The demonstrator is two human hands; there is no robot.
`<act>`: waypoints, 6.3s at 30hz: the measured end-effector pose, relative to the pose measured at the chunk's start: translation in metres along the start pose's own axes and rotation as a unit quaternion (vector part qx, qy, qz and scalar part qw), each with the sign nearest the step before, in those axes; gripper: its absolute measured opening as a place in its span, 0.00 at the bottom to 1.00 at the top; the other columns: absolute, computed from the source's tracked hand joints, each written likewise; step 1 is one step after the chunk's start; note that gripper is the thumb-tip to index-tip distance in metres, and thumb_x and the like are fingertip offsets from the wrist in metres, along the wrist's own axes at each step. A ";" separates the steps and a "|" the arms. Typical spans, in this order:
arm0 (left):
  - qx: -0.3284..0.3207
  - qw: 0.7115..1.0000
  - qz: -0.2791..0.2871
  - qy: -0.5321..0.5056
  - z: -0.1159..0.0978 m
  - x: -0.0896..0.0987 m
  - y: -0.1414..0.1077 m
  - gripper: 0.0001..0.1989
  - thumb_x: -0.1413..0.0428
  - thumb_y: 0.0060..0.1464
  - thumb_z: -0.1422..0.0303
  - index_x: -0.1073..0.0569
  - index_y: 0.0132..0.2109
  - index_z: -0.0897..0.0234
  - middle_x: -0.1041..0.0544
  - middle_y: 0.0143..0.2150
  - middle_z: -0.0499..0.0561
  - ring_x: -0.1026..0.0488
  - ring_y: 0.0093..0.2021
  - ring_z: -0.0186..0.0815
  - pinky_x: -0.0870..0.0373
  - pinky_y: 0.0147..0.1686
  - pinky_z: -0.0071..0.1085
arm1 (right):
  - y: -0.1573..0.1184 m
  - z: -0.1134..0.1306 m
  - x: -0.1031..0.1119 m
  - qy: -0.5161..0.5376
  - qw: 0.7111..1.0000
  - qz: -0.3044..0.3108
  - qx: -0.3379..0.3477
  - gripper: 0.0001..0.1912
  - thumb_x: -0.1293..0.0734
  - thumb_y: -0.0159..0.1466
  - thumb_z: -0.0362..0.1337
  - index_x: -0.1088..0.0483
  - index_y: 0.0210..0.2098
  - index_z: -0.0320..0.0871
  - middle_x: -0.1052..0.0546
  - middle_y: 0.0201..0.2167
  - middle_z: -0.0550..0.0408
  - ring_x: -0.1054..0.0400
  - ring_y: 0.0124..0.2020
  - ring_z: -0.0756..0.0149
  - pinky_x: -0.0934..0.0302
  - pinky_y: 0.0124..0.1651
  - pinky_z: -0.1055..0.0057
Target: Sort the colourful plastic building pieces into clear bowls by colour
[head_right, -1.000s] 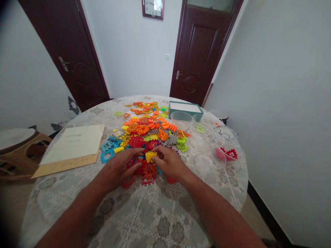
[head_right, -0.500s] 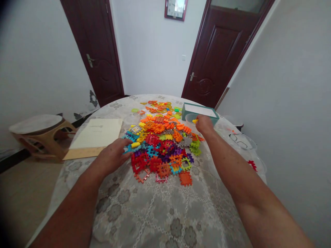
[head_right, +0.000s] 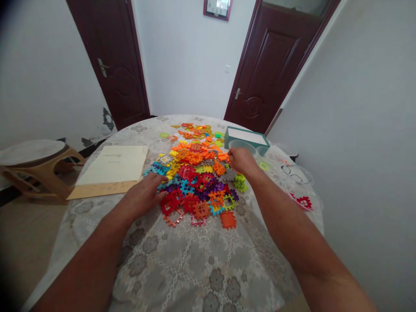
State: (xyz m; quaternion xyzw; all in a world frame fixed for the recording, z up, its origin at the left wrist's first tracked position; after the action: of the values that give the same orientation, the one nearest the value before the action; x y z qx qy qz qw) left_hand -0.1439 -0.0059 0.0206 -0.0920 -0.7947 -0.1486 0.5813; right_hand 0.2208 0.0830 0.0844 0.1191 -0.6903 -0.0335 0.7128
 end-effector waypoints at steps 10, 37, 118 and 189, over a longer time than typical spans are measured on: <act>-0.028 1.000 -0.010 0.004 0.014 -0.013 0.009 0.20 0.46 0.62 0.61 0.28 0.59 0.59 0.28 0.58 0.59 0.25 0.54 0.48 0.29 0.55 0.42 | -0.032 -0.033 0.053 -0.002 0.999 -0.013 -0.034 0.12 0.34 0.67 0.34 0.19 0.45 0.43 0.17 0.44 0.47 0.25 0.42 0.58 0.36 0.44 0.68; 0.007 1.000 0.014 0.005 0.012 -0.005 0.004 0.22 0.44 0.62 0.59 0.29 0.61 0.61 0.27 0.58 0.59 0.25 0.54 0.46 0.29 0.52 0.38 | -0.138 0.000 -0.001 -0.145 0.988 -0.027 0.043 0.14 0.40 0.73 0.31 0.23 0.47 0.42 0.19 0.41 0.45 0.27 0.44 0.55 0.40 0.45 0.63; 0.189 0.640 0.095 -0.739 -0.079 -0.002 0.000 0.16 0.41 0.55 0.77 0.23 0.51 0.65 0.17 0.41 0.56 0.17 0.34 0.39 0.16 0.32 0.34 | -0.135 0.119 -0.038 0.403 0.848 -0.234 0.253 0.12 0.36 0.73 0.33 0.24 0.51 0.47 0.24 0.54 0.46 0.30 0.57 0.60 0.32 0.59 0.58; 0.088 0.784 0.065 -0.611 -0.078 -0.016 0.001 0.30 0.35 0.57 0.56 0.31 0.63 0.58 0.19 0.45 0.53 0.16 0.41 0.44 0.15 0.38 0.40 | -0.120 0.112 -0.043 0.638 0.770 0.032 -0.003 0.17 0.29 0.66 0.39 0.26 0.54 0.48 0.19 0.48 0.55 0.25 0.43 0.65 0.31 0.46 0.67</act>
State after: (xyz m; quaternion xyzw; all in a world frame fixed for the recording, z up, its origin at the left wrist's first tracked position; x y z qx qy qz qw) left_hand -0.0683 -0.0314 0.0270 -0.1639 -0.9853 0.0472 -0.0117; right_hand 0.1217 -0.0384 0.0188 0.0886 -0.0803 0.0708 0.9903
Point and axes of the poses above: each hand's wrist, its own y-axis towards the middle knuckle, its own x-axis out of the back of the hand, z = x × y, the point moved 1 cm from there along y, towards the middle knuckle
